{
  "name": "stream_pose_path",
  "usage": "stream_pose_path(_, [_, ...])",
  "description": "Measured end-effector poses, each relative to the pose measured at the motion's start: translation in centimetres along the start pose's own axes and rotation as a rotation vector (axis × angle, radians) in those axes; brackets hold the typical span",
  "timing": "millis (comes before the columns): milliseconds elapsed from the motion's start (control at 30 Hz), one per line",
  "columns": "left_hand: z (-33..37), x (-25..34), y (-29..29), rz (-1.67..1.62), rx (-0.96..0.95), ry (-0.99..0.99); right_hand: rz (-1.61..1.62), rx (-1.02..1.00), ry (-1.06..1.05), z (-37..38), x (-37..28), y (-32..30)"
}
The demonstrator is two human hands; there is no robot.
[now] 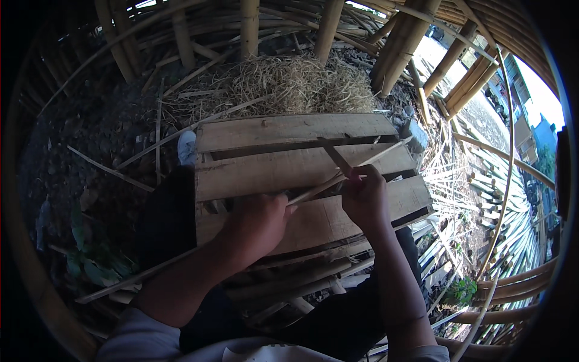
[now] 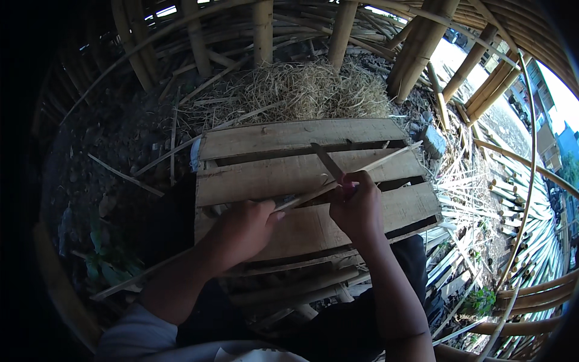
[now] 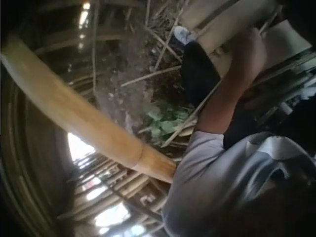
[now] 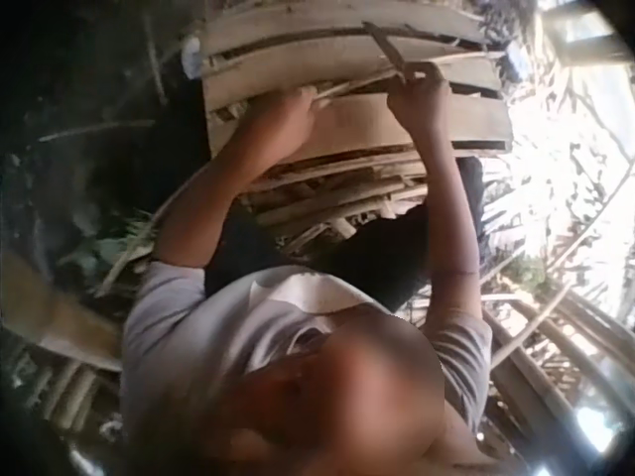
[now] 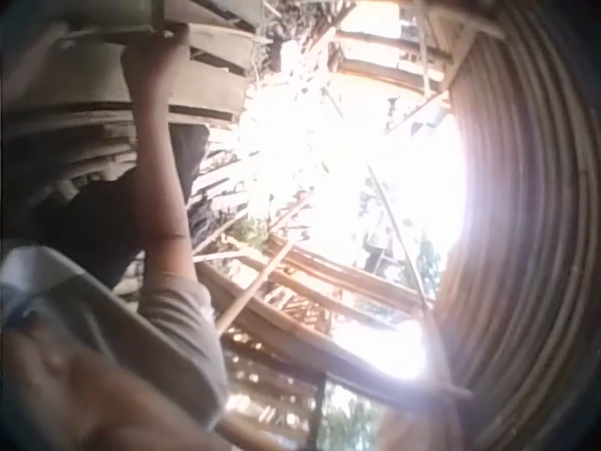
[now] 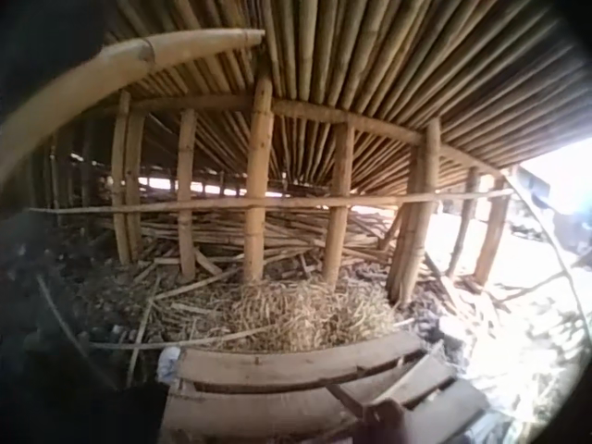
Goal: The person uses a knife to shave and smooth a thin bamboo strip while seated. They repeatedly draw the blade along the strip, rotate it, and adjust grip to remove splinters and flatten the surface.
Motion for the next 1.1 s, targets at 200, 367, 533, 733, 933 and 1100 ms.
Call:
stream_pose_path(200, [-0.6,1.0,-0.1,-0.057,-0.126,0.065,0.021,0.041,0.078,-0.7,1.2,-0.4])
stream_pose_path(367, [0.7,2.1,-3.9,-0.429,0.204,0.267,0.045,-0.014,0.119,-0.9,1.6,-0.5])
stream_pose_path(533, [0.5,2.2,-5.2,-1.333,0.051,0.281,0.019,-0.020,0.128,-0.8,1.1,-0.5])
stream_pose_path(733, [-1.9,4.5,-5.3,-1.527,-0.534,0.127,0.012,-0.005,0.177,-0.6,1.7,-0.9])
stream_pose_path(933, [-4.2,5.6,-4.3,-1.184,-0.780,1.142,0.037,-0.006,0.107,-0.6,1.3,-0.6])
stream_pose_path(1100, [-1.0,5.9,-4.7,-1.528,-0.097,0.411,0.096,0.101,0.091,-0.9,2.2,-1.2])
Point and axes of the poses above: each hand's wrist, its own z-axis towards the middle knuckle, its own y-axis out of the palm, x = y × z, the point moved 4 cm from there along z, towards the middle knuckle, and after that the axes turned 12 degrees about z, right-handed, at the moved point
